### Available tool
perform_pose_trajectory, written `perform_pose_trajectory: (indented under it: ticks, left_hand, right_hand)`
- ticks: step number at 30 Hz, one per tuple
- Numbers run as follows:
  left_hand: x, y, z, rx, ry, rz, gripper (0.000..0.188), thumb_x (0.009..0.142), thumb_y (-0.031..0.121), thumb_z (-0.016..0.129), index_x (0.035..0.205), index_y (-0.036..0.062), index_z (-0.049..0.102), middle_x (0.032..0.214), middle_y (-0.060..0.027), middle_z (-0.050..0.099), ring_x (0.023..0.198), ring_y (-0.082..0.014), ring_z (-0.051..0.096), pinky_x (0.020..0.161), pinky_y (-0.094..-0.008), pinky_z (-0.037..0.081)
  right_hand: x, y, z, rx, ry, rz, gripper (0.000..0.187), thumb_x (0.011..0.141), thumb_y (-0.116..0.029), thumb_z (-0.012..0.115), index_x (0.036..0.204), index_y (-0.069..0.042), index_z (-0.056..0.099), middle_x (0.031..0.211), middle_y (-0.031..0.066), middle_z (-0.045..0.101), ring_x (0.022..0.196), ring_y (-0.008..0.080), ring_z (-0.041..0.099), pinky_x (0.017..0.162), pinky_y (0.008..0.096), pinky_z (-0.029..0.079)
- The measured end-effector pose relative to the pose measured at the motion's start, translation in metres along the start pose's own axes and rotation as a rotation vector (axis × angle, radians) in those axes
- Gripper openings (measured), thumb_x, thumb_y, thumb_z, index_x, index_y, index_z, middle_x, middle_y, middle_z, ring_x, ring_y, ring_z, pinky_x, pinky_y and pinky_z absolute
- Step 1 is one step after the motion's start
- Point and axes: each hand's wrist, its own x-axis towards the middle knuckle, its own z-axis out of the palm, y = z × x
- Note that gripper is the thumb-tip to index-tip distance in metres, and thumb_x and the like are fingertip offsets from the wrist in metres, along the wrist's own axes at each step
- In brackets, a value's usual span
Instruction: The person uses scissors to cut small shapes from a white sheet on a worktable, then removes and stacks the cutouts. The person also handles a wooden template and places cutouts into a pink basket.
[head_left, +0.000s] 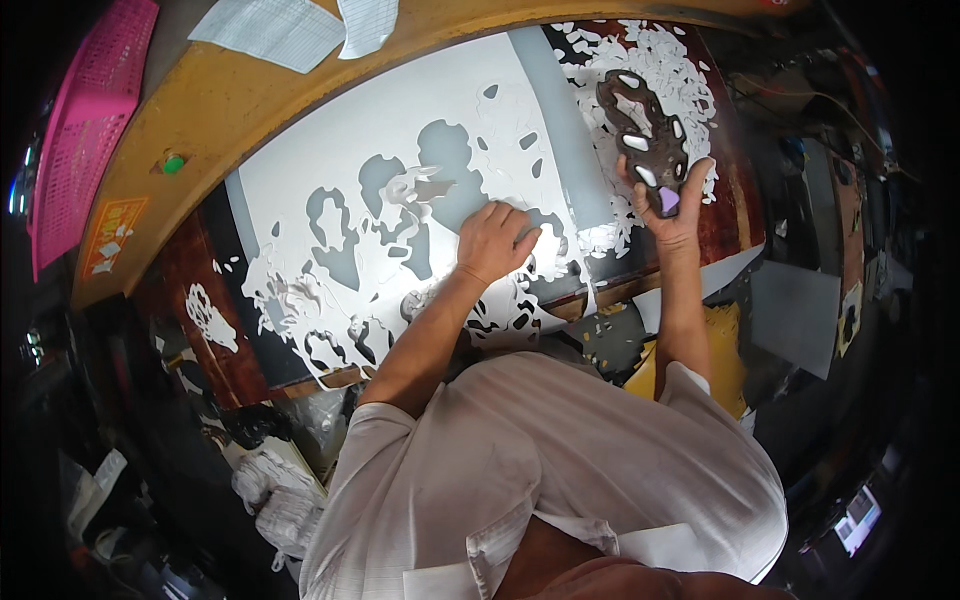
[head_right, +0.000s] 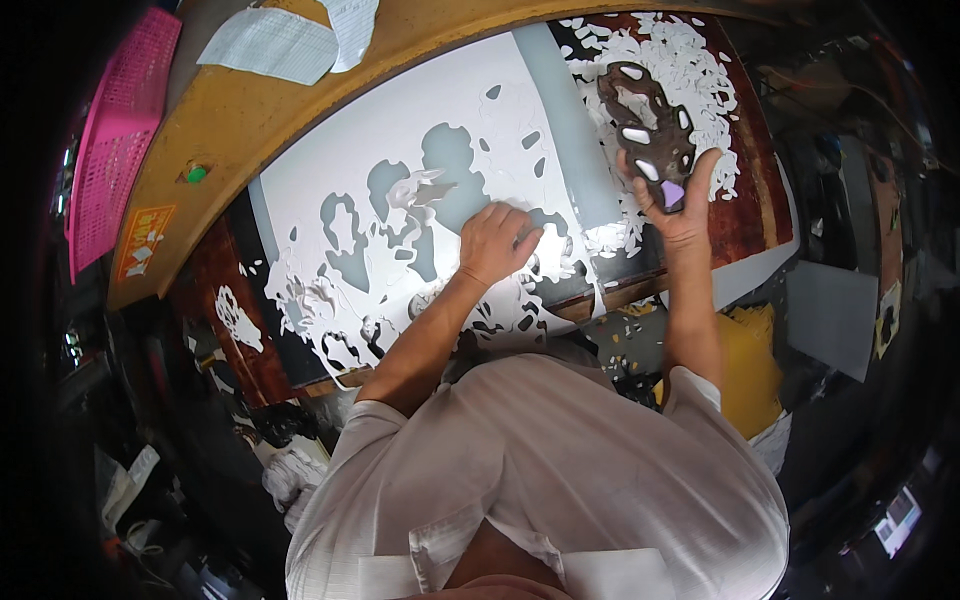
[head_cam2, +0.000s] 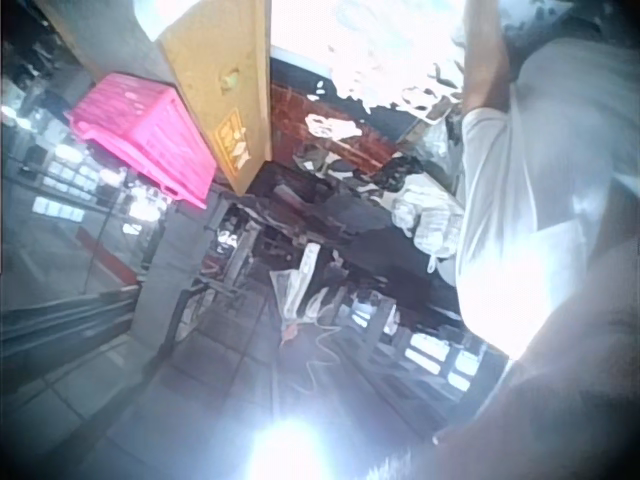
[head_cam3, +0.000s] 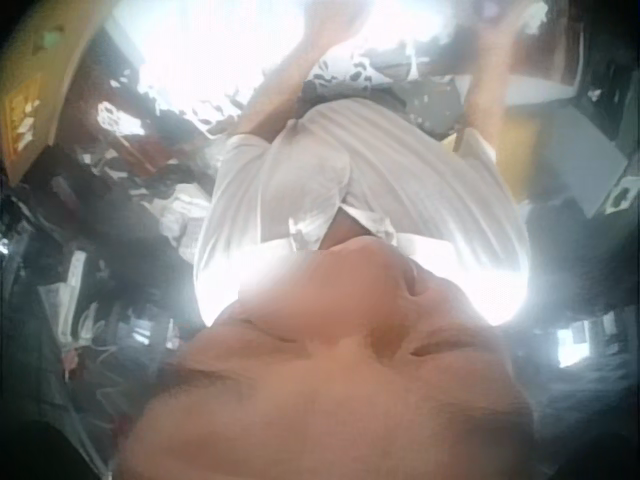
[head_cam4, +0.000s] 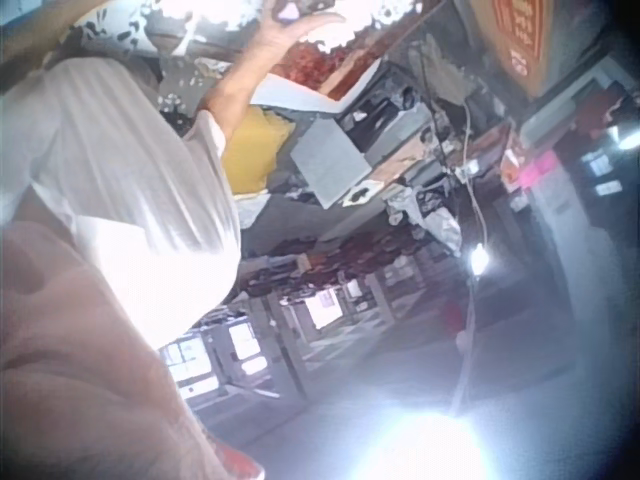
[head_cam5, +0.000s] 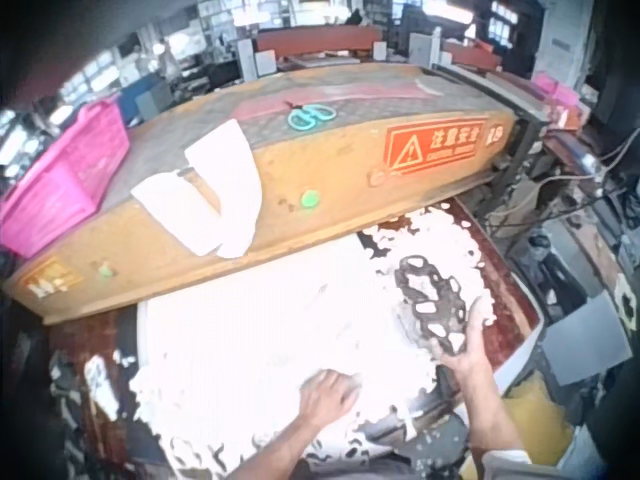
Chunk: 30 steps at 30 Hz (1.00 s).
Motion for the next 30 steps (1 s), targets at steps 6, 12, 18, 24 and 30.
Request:
perform_pose_trajectory:
  ticks: [6, 12, 18, 24, 30]
  left_hand:
    - [-0.001, 0.001, 0.001, 0.054, -0.010, -0.009, 0.022, 0.081, 0.028, 0.083, 0.083, 0.0134, 0.067, 0.086, -0.0026, 0.064, 0.083, -0.0249, 0.065, 0.068, -0.0387, 0.054]
    - [-0.004, -0.001, 0.003, 0.040, -0.008, 0.019, 0.021, 0.081, 0.029, 0.083, 0.085, 0.0127, 0.069, 0.087, -0.0026, 0.064, 0.084, -0.0252, 0.065, 0.069, -0.0385, 0.054]
    - [0.001, 0.004, -0.009, -0.096, -0.019, -0.085, 0.014, 0.087, 0.021, 0.079, 0.088, 0.0099, 0.070, 0.083, -0.0052, 0.064, 0.078, -0.0253, 0.065, 0.068, -0.0389, 0.054]
    - [0.014, -0.010, -0.025, -0.192, 0.066, -0.326, 0.009, 0.091, 0.019, 0.072, 0.090, 0.0097, 0.071, 0.085, -0.0094, 0.066, 0.074, -0.0329, 0.066, 0.068, -0.0442, 0.055]
    - [0.004, -0.020, -0.009, 0.044, 0.096, -0.184, 0.012, 0.088, 0.023, 0.072, 0.085, 0.0123, 0.067, 0.087, -0.0050, 0.063, 0.083, -0.0268, 0.063, 0.073, -0.0415, 0.053]
  right_hand:
    - [0.008, 0.013, -0.006, 0.167, 0.210, 0.096, 0.092, 0.083, -0.079, 0.064, 0.148, -0.016, 0.051, 0.146, 0.0186, 0.053, 0.127, 0.0432, 0.055, 0.076, 0.0448, 0.066]
    - [0.029, -0.016, 0.018, -1.294, 0.301, -0.273, 0.067, 0.101, -0.054, 0.066, 0.152, -0.011, 0.055, 0.117, 0.0094, 0.069, 0.101, 0.0169, 0.069, 0.071, 0.0340, 0.063]
    - [0.040, 0.021, 0.028, -2.428, 0.263, -0.364, 0.096, 0.080, -0.062, 0.082, 0.160, -0.022, 0.046, 0.136, 0.0214, 0.056, 0.113, 0.0361, 0.066, 0.096, 0.0470, 0.056]
    - [0.088, 0.047, 0.072, -2.457, -0.030, -0.643, 0.065, 0.090, -0.042, 0.079, 0.144, -0.011, 0.062, 0.128, 0.0192, 0.065, 0.113, 0.0371, 0.067, 0.097, 0.0424, 0.055]
    - [0.172, 0.102, 0.071, -2.352, -0.368, -0.430, 0.046, 0.094, -0.032, 0.076, 0.135, -0.012, 0.070, 0.126, 0.0126, 0.064, 0.108, 0.0323, 0.068, 0.095, 0.0374, 0.054]
